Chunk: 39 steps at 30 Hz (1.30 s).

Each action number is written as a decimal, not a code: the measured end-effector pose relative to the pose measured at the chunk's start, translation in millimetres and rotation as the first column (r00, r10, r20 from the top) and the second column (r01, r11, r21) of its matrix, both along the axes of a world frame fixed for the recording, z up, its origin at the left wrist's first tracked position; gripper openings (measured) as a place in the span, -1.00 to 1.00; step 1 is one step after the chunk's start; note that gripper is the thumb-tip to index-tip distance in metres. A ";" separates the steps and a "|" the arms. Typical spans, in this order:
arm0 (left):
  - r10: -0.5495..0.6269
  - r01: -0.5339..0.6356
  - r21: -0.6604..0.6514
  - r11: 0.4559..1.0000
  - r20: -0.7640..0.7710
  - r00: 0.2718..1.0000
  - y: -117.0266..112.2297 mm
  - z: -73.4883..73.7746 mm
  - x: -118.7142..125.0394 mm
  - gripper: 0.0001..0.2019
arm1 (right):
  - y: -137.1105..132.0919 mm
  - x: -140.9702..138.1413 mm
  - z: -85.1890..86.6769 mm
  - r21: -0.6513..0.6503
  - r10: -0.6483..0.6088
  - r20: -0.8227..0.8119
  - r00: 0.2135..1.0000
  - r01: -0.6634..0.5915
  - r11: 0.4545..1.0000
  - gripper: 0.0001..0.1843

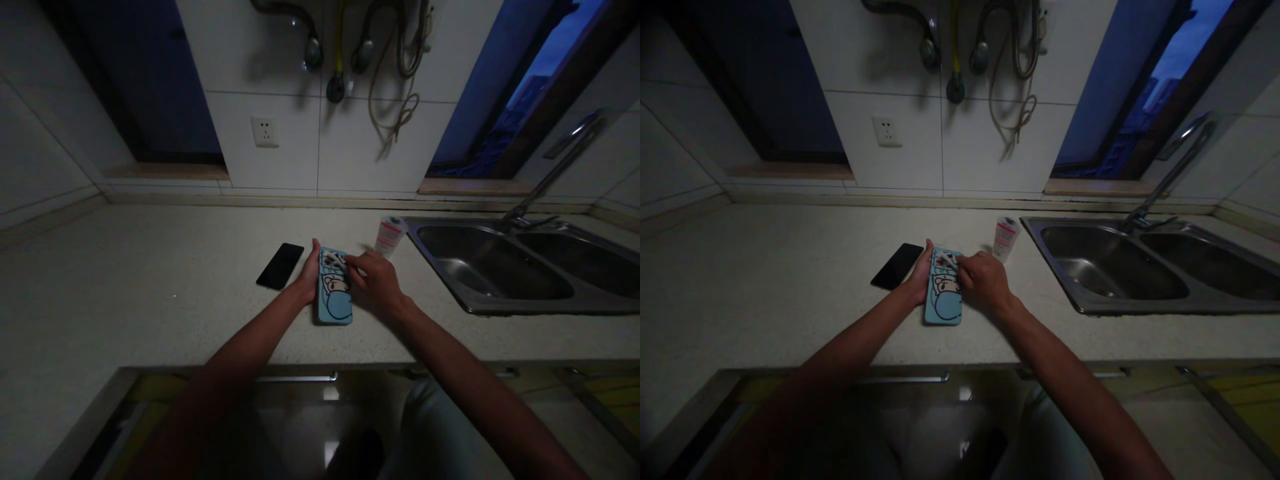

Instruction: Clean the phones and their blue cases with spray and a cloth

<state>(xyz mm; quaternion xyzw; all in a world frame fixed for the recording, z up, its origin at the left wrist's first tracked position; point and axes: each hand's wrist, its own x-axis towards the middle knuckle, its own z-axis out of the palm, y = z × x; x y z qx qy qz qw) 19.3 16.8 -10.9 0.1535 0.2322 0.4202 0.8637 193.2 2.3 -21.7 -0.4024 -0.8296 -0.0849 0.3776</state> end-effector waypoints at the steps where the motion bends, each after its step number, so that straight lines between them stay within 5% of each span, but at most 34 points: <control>1: 0.005 -0.005 0.003 1.000 -0.011 1.000 -0.2 0.4 -0.3 -0.28 | 2.4 2.3 -0.7 -0.015 -0.033 -0.034 0.999 0.032 0.999 -0.74; 10: -0.006 0.009 0.056 0.998 -0.055 0.998 -1.9 0.1 -1.1 -0.28 | 13.7 5.9 -2.0 -0.277 -0.162 -0.491 0.856 0.023 0.961 -0.69; 16: 0.045 -0.037 0.067 0.997 -0.115 0.992 -0.6 0.2 0.0 -0.22 | 17.5 6.5 -1.3 -0.251 -0.160 -0.638 0.753 -0.008 0.968 -0.68; 21: 0.121 -0.121 0.019 0.993 -0.055 0.991 0.3 1.6 0.7 -0.30 | 6.0 -2.9 1.5 -0.310 0.047 -0.381 0.923 -0.176 0.934 -0.74; 24: 0.147 -0.148 0.000 0.989 -0.069 0.987 1.4 1.8 -0.7 -0.28 | -3.2 -9.0 3.2 -0.310 0.222 -0.182 0.958 -0.270 0.912 -0.79; 32: 0.223 -0.222 0.022 0.975 -0.138 0.965 3.3 1.8 -0.5 -0.25 | -12.8 -14.4 5.9 -0.270 0.434 -0.047 0.900 -0.430 0.862 -0.78; 39: 0.230 -0.226 0.038 0.973 -0.136 0.964 4.2 -0.2 -0.7 -0.27 | -29.5 -26.6 13.0 -0.342 0.704 -0.023 0.710 -0.668 0.662 -0.75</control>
